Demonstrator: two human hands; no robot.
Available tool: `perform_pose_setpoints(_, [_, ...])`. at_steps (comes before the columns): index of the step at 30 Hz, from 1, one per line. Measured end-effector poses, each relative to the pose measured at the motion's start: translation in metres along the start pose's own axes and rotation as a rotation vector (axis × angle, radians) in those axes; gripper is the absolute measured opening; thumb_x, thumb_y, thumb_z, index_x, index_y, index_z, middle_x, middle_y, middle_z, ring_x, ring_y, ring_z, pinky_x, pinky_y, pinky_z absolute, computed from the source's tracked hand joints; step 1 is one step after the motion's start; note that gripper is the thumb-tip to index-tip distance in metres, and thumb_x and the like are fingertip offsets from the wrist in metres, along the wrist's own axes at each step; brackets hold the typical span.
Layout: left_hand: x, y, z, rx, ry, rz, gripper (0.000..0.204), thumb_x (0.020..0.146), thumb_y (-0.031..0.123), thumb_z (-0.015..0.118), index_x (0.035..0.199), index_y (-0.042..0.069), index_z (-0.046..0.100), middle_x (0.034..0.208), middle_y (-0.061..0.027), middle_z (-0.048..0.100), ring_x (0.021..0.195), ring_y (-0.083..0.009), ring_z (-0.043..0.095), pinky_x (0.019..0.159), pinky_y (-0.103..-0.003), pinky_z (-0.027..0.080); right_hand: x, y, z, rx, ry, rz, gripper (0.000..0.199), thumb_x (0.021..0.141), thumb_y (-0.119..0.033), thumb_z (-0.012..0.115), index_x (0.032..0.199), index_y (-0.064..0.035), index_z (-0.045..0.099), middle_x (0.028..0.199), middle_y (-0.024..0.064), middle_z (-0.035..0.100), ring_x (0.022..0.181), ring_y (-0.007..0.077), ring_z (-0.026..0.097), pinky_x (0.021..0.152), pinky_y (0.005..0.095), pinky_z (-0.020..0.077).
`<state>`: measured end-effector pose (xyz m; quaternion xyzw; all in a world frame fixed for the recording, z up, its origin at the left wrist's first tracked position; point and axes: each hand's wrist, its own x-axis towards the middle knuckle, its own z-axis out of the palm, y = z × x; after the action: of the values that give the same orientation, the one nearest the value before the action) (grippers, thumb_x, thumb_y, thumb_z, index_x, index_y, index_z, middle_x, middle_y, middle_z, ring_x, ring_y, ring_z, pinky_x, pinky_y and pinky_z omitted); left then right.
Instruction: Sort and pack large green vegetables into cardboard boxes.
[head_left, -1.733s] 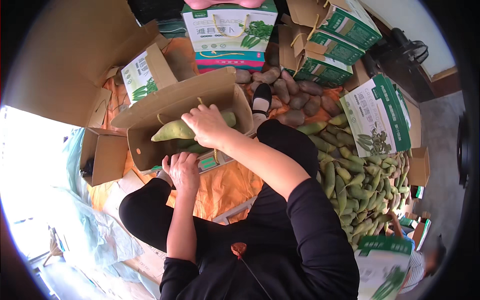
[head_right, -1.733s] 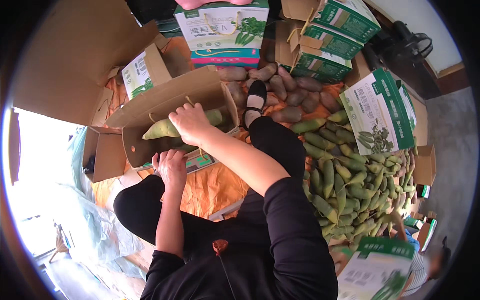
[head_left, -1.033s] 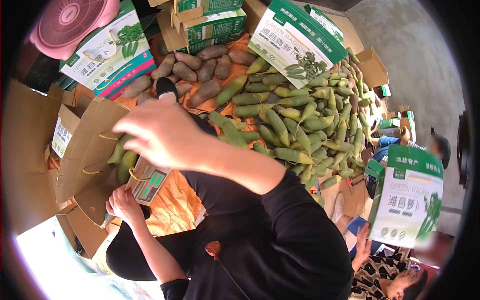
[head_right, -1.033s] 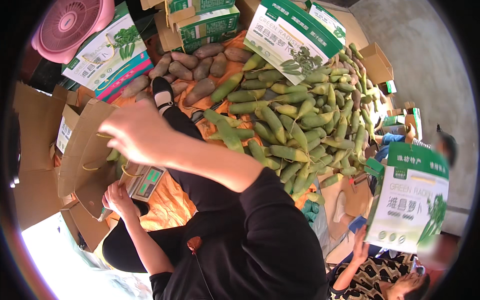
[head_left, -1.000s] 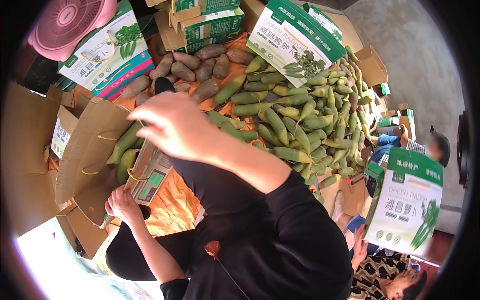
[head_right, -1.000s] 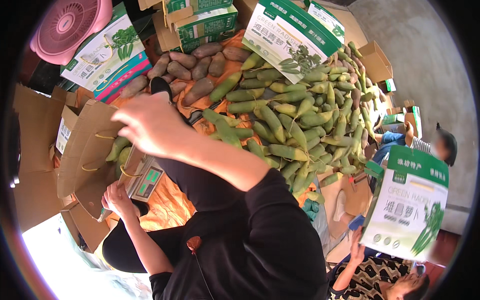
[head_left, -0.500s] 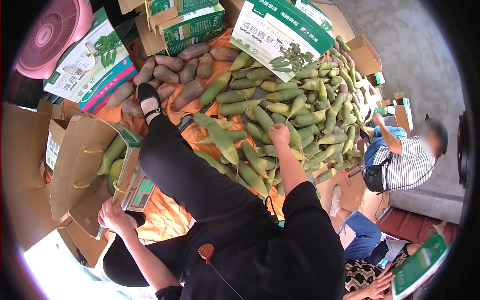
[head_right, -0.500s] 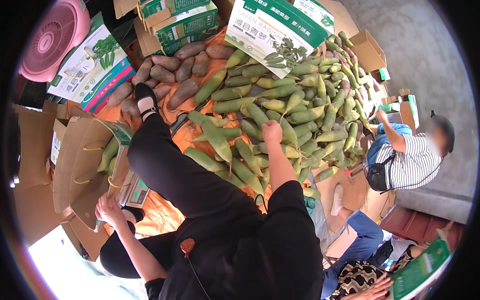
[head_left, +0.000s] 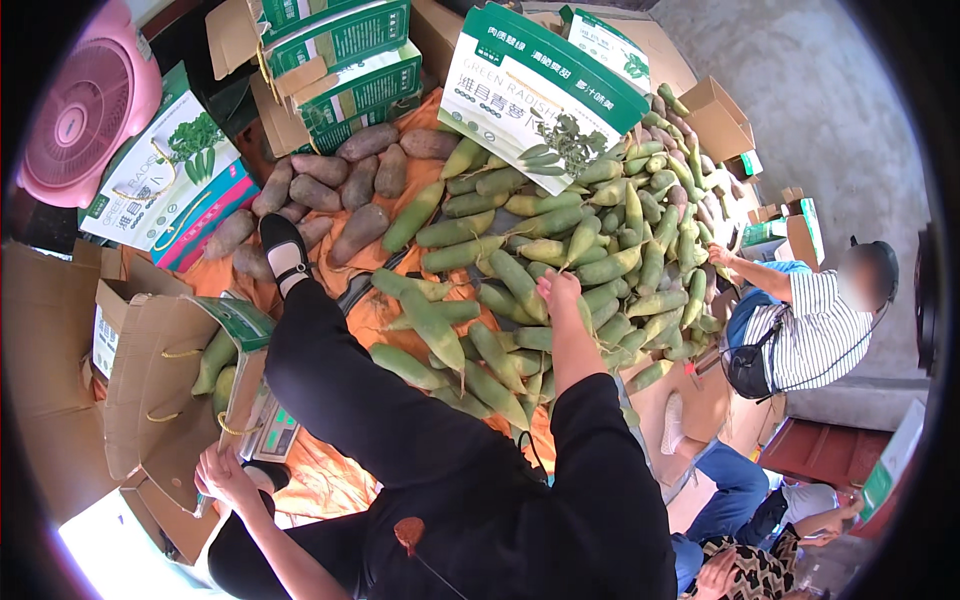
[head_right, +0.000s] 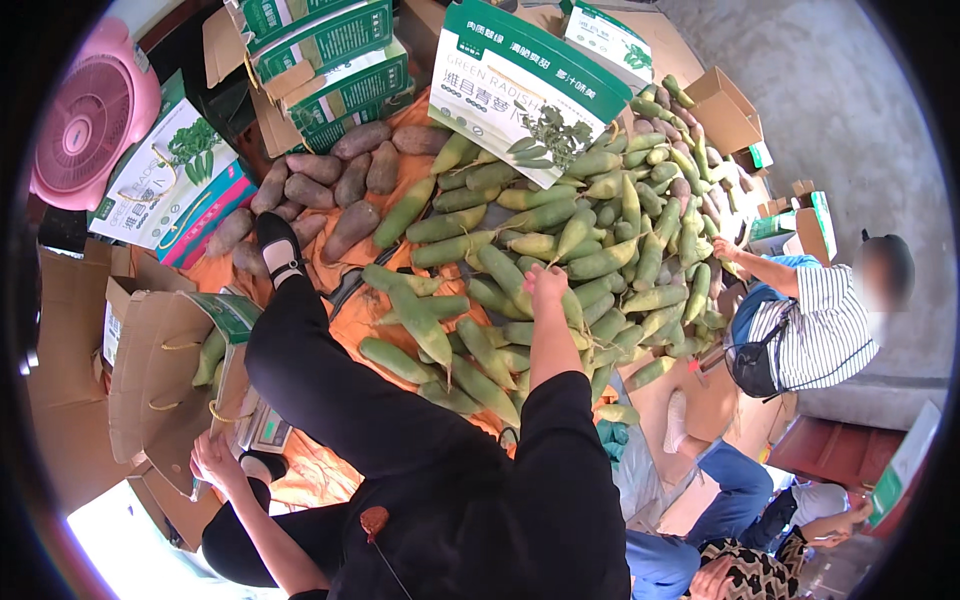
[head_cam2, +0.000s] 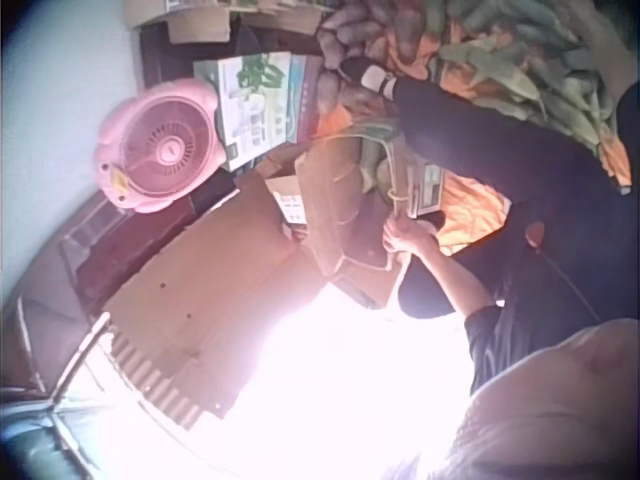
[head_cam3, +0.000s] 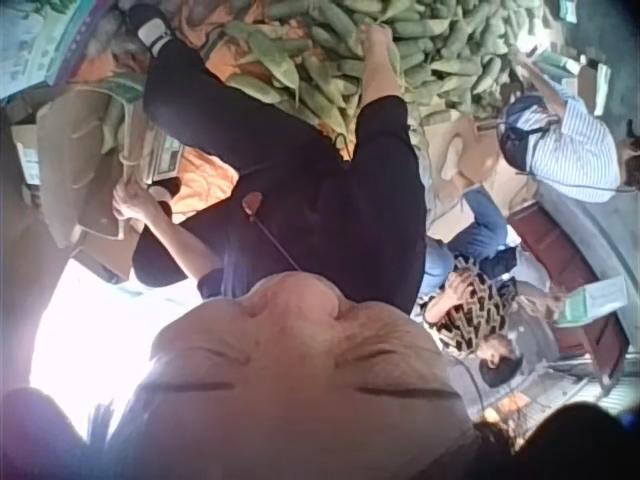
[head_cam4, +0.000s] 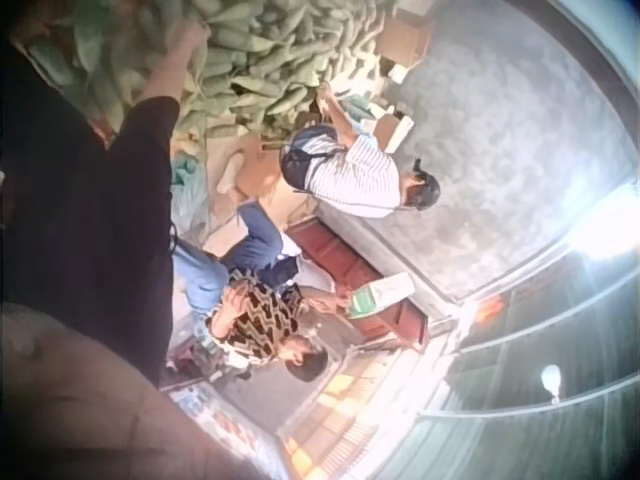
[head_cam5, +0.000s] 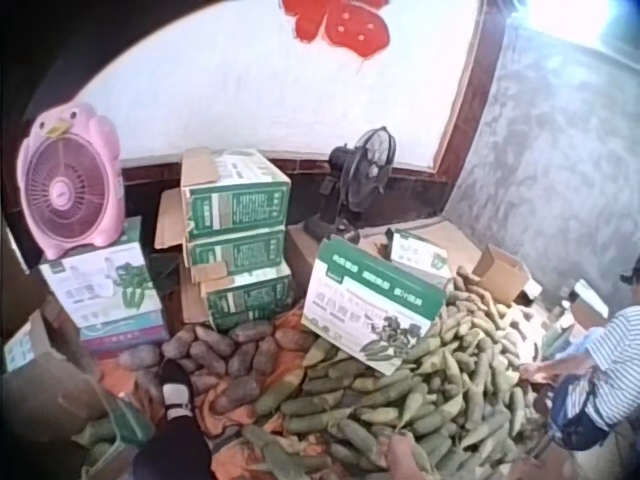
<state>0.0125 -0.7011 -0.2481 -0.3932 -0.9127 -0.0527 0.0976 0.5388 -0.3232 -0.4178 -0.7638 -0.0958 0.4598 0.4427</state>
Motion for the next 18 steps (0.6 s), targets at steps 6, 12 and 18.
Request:
perform_pose_setpoints(6, [-0.003, -0.007, 0.003, 0.003, -0.015, -0.069, 0.018, 0.081, 0.019, 0.060, 0.097, 0.011, 0.065, 0.096, -0.0020, 0.064, 0.093, -0.0243, 0.057, 0.093, -0.041, 0.032, 0.008, -0.022, -0.005, -0.134, 0.075, 0.052, 0.020, 0.083, -0.013, 0.067, 0.098, -0.0012, 0.062, 0.073, 0.0075, 0.058, 0.067, 0.0227, 0.059, 0.053, 0.0350, 0.0469])
perform_pose_setpoints(12, [0.000, 0.002, -0.002, -0.022, -0.006, -0.049, 0.018, 0.081, 0.017, 0.060, 0.096, 0.010, 0.064, 0.094, -0.0030, 0.064, 0.092, -0.0250, 0.057, 0.091, -0.042, 0.034, 0.014, -0.044, -0.040, -0.513, 0.260, -0.462, 0.016, 0.078, -0.017, 0.069, 0.083, -0.0010, 0.066, 0.073, 0.0070, 0.064, 0.067, 0.0199, 0.058, 0.066, 0.0336, 0.0460])
perform_pose_setpoints(18, [0.002, 0.002, -0.003, -0.038, 0.003, -0.030, 0.019, 0.079, 0.017, 0.063, 0.096, 0.010, 0.062, 0.092, -0.0041, 0.063, 0.092, -0.0260, 0.057, 0.091, -0.041, 0.034, -0.015, -0.089, -0.040, -0.310, -0.058, -0.532, 0.014, 0.091, -0.021, 0.057, 0.093, -0.0075, 0.059, 0.092, 0.0010, 0.061, 0.074, 0.0129, 0.054, 0.067, 0.0296, 0.0448])
